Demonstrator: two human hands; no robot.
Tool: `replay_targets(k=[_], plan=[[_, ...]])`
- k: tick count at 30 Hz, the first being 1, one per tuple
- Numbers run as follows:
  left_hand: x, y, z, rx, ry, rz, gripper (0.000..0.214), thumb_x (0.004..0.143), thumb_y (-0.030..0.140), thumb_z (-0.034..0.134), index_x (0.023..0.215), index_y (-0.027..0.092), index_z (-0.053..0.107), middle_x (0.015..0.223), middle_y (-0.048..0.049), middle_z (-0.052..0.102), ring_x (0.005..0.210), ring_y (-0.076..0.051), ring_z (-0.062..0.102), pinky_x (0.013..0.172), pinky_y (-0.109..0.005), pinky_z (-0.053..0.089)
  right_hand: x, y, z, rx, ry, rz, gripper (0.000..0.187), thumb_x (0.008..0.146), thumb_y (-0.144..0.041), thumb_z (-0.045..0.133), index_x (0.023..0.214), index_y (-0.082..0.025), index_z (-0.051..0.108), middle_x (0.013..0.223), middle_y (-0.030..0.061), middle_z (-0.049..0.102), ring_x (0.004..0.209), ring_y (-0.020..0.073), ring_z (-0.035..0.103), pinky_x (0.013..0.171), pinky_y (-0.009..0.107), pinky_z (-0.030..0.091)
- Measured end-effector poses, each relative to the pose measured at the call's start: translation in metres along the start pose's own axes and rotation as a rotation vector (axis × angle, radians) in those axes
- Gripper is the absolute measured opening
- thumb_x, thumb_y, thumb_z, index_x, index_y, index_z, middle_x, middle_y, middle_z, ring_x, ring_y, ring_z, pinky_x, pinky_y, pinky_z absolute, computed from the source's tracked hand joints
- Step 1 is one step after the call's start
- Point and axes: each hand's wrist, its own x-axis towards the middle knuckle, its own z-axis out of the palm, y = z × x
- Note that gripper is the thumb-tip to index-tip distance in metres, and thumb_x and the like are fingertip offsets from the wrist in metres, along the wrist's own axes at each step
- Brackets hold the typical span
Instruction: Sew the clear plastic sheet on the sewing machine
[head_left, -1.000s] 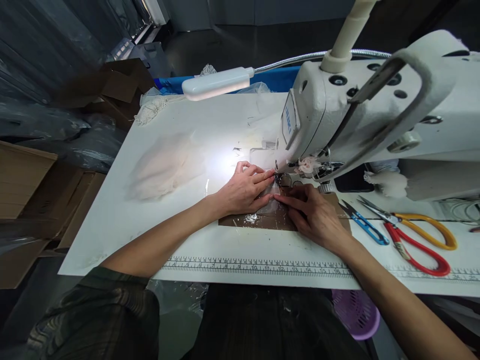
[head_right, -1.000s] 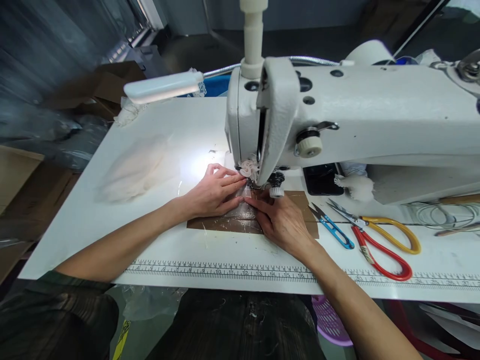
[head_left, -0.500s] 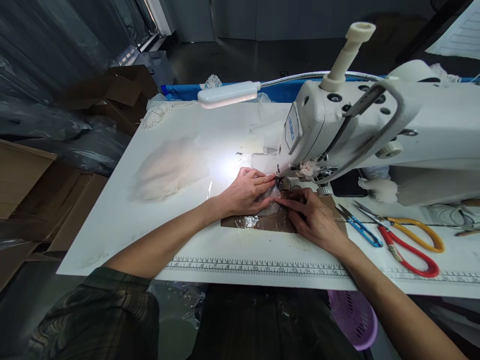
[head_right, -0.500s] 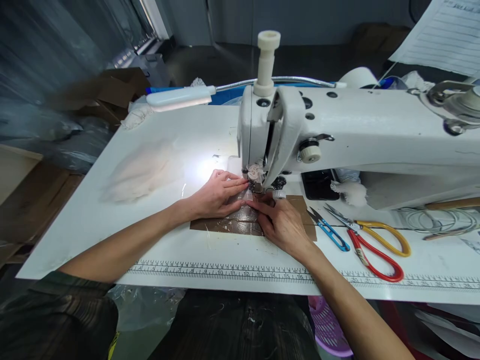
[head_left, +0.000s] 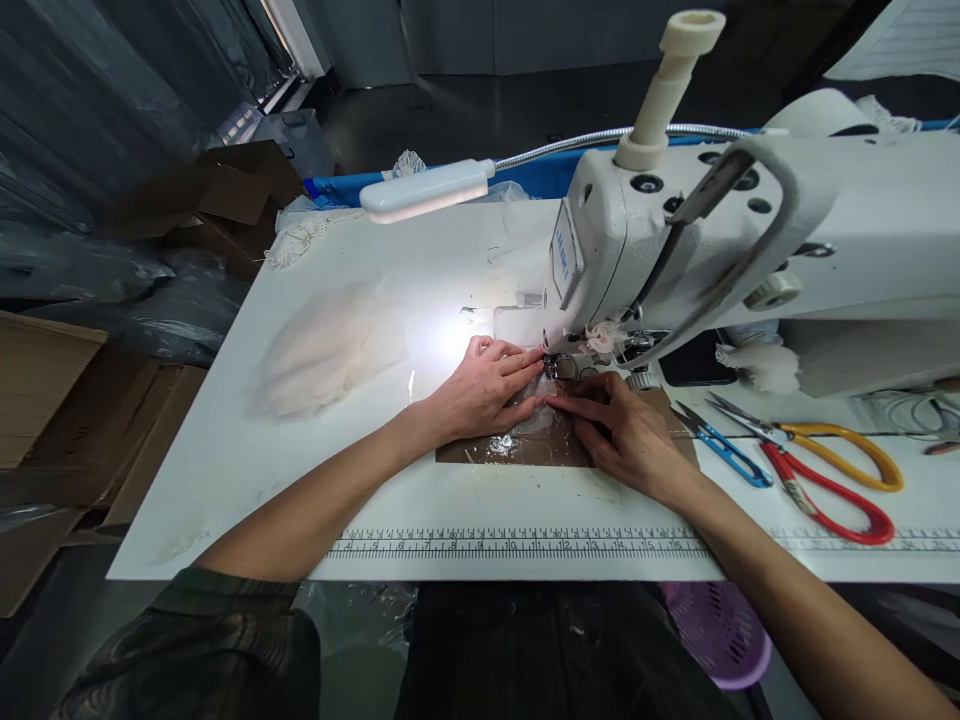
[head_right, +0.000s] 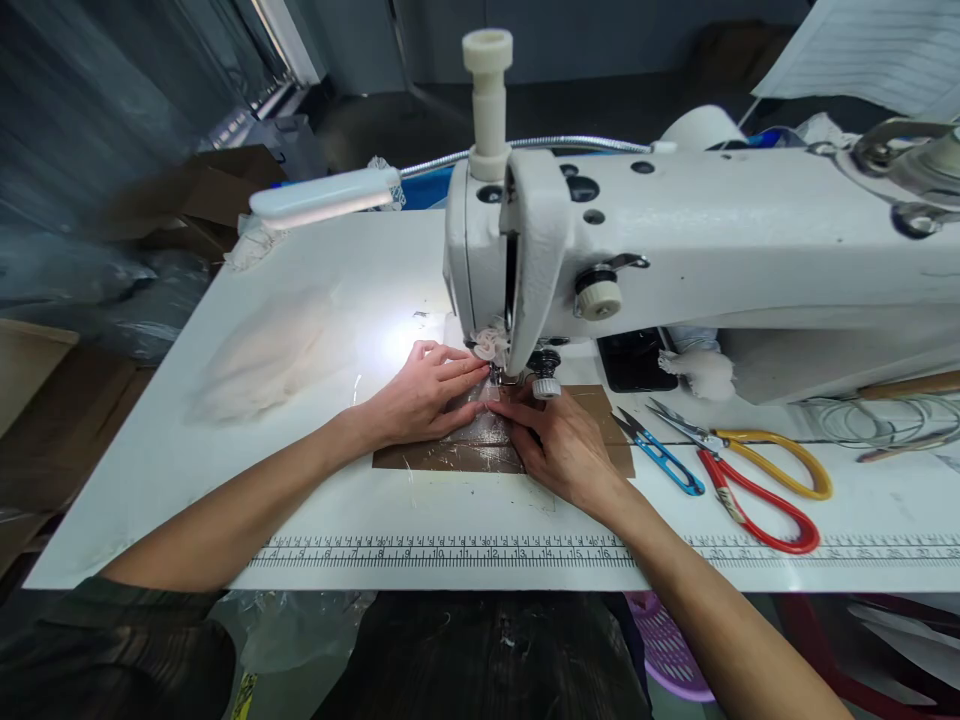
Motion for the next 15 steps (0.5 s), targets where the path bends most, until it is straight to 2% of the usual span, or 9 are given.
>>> replay_targets(k=[9, 15], plan=[[0.0003, -0.0012, -0.0002, -0.006, -0.014, 0.000, 0.041, 0.097, 0.039, 0.041, 0.126, 0.014, 0.056, 0.134, -0.0112, 0.056, 0.114, -0.027, 0.050, 0.094, -0.047, 0.035, -0.0021, 0.0019, 0.0015, 0.015, 0.022, -0.039, 0.040, 0.087, -0.018, 0.049, 0.121, -0.031, 0.064, 0.113, 0.0077, 0.057, 0.105, 0.0225, 0.055, 0.088, 0.038, 0.050], [-0.0003, -0.0021, 0.0015, 0.002, -0.009, 0.006, 0.040, 0.097, 0.038, 0.042, 0.126, 0.014, 0.055, 0.133, -0.0113, 0.056, 0.113, -0.026, 0.050, 0.093, -0.047, 0.036, -0.0030, 0.0025, 0.0026, -0.008, 0.015, -0.020, 0.039, 0.087, -0.020, 0.050, 0.122, -0.032, 0.064, 0.113, 0.0085, 0.057, 0.102, 0.0233, 0.056, 0.084, 0.040, 0.051]])
